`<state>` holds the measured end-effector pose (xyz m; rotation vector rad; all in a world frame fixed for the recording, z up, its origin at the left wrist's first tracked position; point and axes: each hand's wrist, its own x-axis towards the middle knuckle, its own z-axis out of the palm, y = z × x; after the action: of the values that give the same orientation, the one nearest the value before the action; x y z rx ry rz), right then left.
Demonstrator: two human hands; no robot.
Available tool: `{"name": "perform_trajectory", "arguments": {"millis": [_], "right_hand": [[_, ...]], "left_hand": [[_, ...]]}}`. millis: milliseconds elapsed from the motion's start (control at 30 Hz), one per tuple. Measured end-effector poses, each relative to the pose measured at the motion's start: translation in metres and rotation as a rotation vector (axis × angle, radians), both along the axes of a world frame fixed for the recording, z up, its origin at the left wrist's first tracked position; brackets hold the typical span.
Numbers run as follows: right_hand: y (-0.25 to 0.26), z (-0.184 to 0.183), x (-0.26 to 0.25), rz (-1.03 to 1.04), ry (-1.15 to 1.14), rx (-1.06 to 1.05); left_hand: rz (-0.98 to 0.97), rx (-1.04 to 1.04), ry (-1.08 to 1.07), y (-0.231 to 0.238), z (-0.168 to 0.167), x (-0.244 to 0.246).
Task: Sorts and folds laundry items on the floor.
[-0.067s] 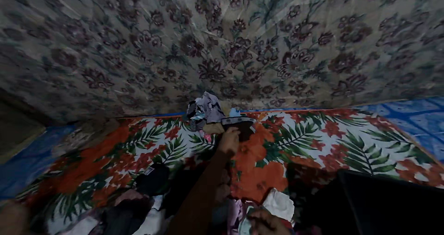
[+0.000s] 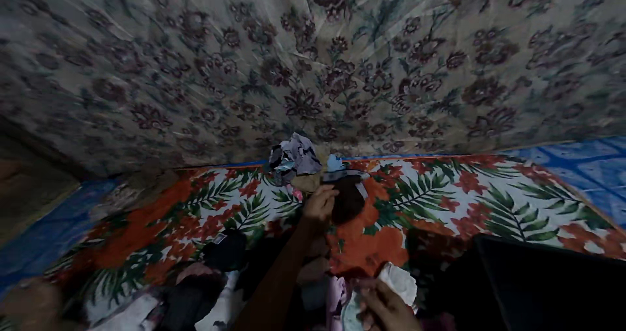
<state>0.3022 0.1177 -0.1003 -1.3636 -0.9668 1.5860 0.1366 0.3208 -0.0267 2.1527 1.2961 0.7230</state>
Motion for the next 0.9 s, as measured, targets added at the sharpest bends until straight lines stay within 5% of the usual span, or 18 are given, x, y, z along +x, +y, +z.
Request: {"name": "perform_trajectory", "arguments": {"millis": [100, 200, 333, 400, 567, 667, 733, 900], "right_hand": [[-0.001, 0.013, -0.003, -0.292, 0.234, 0.142], [-0.016, 0.042, -0.006, -0.324, 0.322, 0.37], [-0.054, 0.075, -0.041, -0.108, -0.101, 0.553], [-0.074, 0.083, -0.056, -0.012, -0.23, 0.621], [-0.09, 0.128, -0.026, -0.1, -0.576, 0.836], [-0.096, 0.168, -0.024, 0.074, -0.51, 0.769], [-0.099, 0.173, -0.047, 0.359, -0.492, 0.565], [-0.108, 0.079, -0.076, 0.615, -0.815, 0.238]], "left_hand": [[-0.022, -0.073, -0.198, -0.099, 0.033, -0.044], [0.005, -0.251, -0.265, -0.199, 0.066, -0.072], [0.304, -0.779, 0.041, -0.292, 0.258, -0.039], [0.328, -0.718, 0.083, -0.317, 0.281, -0.043], [0.41, -0.622, -0.14, -0.326, 0.266, -0.087], [0.139, -0.35, -0.686, -0.29, 0.158, -0.11], [0.004, -0.366, -0.739, -0.278, 0.144, -0.105], [-0.12, -0.223, -0.613, -0.29, 0.115, -0.11]]}}
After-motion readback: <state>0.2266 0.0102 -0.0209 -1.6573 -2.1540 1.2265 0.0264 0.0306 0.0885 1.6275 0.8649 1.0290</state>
